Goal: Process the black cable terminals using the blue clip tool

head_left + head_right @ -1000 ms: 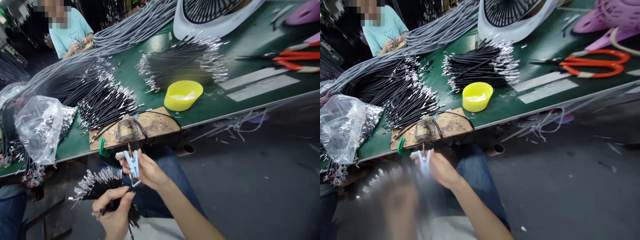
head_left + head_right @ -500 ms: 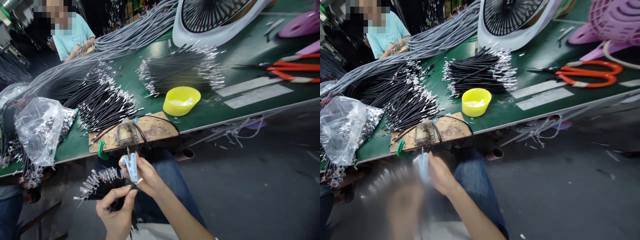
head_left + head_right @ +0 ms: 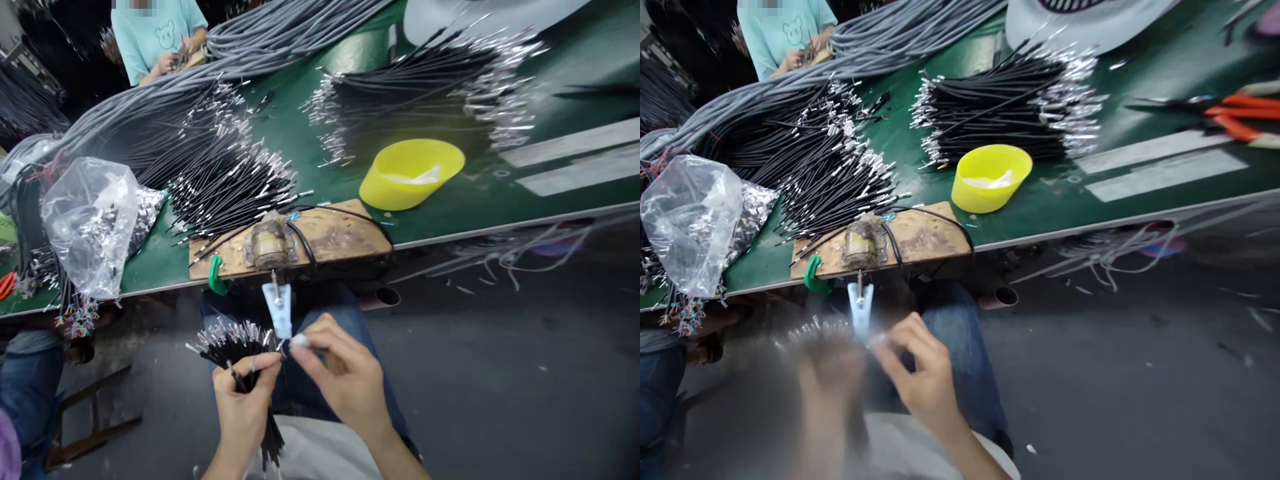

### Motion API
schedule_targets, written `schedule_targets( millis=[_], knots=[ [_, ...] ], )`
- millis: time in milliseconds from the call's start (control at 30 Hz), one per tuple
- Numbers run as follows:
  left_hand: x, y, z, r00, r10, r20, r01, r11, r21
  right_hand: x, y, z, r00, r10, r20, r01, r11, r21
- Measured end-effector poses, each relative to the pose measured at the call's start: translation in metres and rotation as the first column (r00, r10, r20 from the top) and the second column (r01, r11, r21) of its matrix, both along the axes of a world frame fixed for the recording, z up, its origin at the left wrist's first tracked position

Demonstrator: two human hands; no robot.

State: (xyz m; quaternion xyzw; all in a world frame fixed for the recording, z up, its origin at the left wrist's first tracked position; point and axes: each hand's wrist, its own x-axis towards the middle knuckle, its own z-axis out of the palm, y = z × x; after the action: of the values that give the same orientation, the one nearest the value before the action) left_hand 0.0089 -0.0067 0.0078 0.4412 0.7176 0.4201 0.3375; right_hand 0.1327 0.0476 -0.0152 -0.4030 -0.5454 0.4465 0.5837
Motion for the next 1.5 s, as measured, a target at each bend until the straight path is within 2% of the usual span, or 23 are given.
schedule_targets(
  millis=[67, 133, 200, 267, 367, 433, 467, 567, 633, 700, 767, 833, 900, 967, 1033, 1133, 1200, 1300, 1333, 1367, 1433, 1500],
  knots=[
    [0.000, -0.001, -0.003, 0.999, -0.043, 0.026, 0.044, 0.999, -0.023, -0.004, -0.006, 0.010, 0.979, 0.046, 0.200, -0.076, 0.986, 0.149],
    [0.002, -0.002, -0.005, 0.997, -0.062, 0.049, 0.064, 0.997, -0.036, -0.008, -0.008, 0.016, 0.954, 0.112, 0.279, -0.162, 0.973, 0.162],
    [0.003, -0.002, -0.007, 0.997, -0.048, 0.065, 0.051, 0.998, -0.045, -0.010, -0.008, 0.018, 0.951, 0.157, 0.264, -0.197, 0.972, 0.130],
    [0.004, -0.003, -0.009, 0.997, -0.010, 0.081, 0.014, 0.999, -0.052, -0.012, -0.007, 0.016, 0.961, 0.145, 0.234, -0.176, 0.977, 0.118],
    [0.003, -0.004, -0.014, 0.991, 0.052, 0.125, -0.045, 0.997, -0.057, -0.017, -0.011, 0.011, 0.978, 0.014, 0.209, -0.050, 0.984, 0.169],
    [0.003, -0.005, -0.018, 0.982, 0.073, 0.175, -0.062, 0.996, -0.067, -0.022, -0.015, 0.006, 0.990, -0.054, 0.129, 0.032, 0.986, 0.167],
    [0.003, -0.005, -0.019, 0.976, 0.073, 0.206, -0.058, 0.995, -0.075, -0.025, -0.016, 0.004, 0.997, -0.052, 0.061, 0.044, 0.992, 0.122],
    [0.004, -0.005, -0.019, 0.955, 0.050, 0.291, -0.025, 0.996, -0.089, -0.032, -0.019, -0.003, 0.972, 0.024, -0.232, -0.060, 0.987, -0.149],
    [0.005, -0.004, -0.017, 0.948, 0.036, 0.316, -0.010, 0.996, -0.085, -0.035, -0.018, -0.005, 0.900, 0.032, -0.434, -0.189, 0.927, -0.323],
    [0.005, -0.004, -0.015, 0.948, 0.026, 0.319, 0.001, 0.997, -0.083, -0.036, -0.014, -0.005, 0.814, 0.011, -0.581, -0.316, 0.847, -0.427],
    [0.004, -0.004, -0.013, 0.951, 0.018, 0.309, 0.009, 0.996, -0.086, -0.033, -0.010, -0.004, 0.751, -0.004, -0.660, -0.415, 0.775, -0.477],
    [0.003, -0.003, -0.011, 0.955, 0.012, 0.296, 0.017, 0.996, -0.093, -0.028, -0.004, -0.003, 0.726, 0.003, -0.688, -0.463, 0.742, -0.485],
    [0.002, -0.003, -0.009, 0.958, 0.006, 0.288, 0.025, 0.994, -0.102, -0.020, 0.000, -0.002, 0.755, 0.090, -0.649, -0.463, 0.774, -0.432],
    [0.001, -0.002, -0.008, 0.959, -0.001, 0.283, 0.033, 0.993, -0.110, -0.014, 0.002, -0.003, 0.818, 0.213, -0.534, -0.434, 0.838, -0.331],
    [0.002, -0.001, -0.008, 0.962, -0.004, 0.273, 0.036, 0.993, -0.113, -0.010, 0.002, -0.004, 0.872, 0.261, -0.414, -0.385, 0.888, -0.251],
    [0.004, -0.001, -0.009, 0.974, 0.020, 0.224, 0.003, 0.995, -0.102, -0.014, -0.003, -0.005, 0.923, 0.197, -0.330, -0.290, 0.921, -0.261],
    [0.005, -0.002, -0.011, 0.981, 0.051, 0.186, -0.035, 0.996, -0.087, -0.018, -0.007, -0.005, 0.961, 0.114, -0.251, -0.180, 0.949, -0.260],
    [0.006, -0.003, -0.015, 0.982, 0.061, 0.176, -0.049, 0.996, -0.073, -0.019, -0.010, -0.003, 0.996, -0.053, -0.066, 0.049, 0.996, -0.070],
    [0.006, -0.004, -0.015, 0.981, 0.052, 0.185, -0.039, 0.997, -0.071, -0.018, -0.009, -0.002, 0.997, -0.078, -0.027, 0.078, 0.997, -0.001],
    [0.006, -0.004, -0.015, 0.980, 0.039, 0.193, -0.027, 0.997, -0.068, -0.016, -0.008, -0.001, 0.998, -0.056, -0.018, 0.057, 0.998, 0.035],
    [0.005, -0.002, -0.011, 0.980, 0.012, 0.199, -0.002, 0.999, -0.053, -0.012, -0.002, 0.001, 0.985, 0.124, -0.120, -0.128, 0.991, -0.026],
    [0.004, 0.000, -0.004, 0.984, -0.009, 0.179, 0.013, 1.000, -0.021, -0.007, 0.004, 0.003, 0.881, 0.321, -0.348, -0.390, 0.909, -0.150]
  ],
)
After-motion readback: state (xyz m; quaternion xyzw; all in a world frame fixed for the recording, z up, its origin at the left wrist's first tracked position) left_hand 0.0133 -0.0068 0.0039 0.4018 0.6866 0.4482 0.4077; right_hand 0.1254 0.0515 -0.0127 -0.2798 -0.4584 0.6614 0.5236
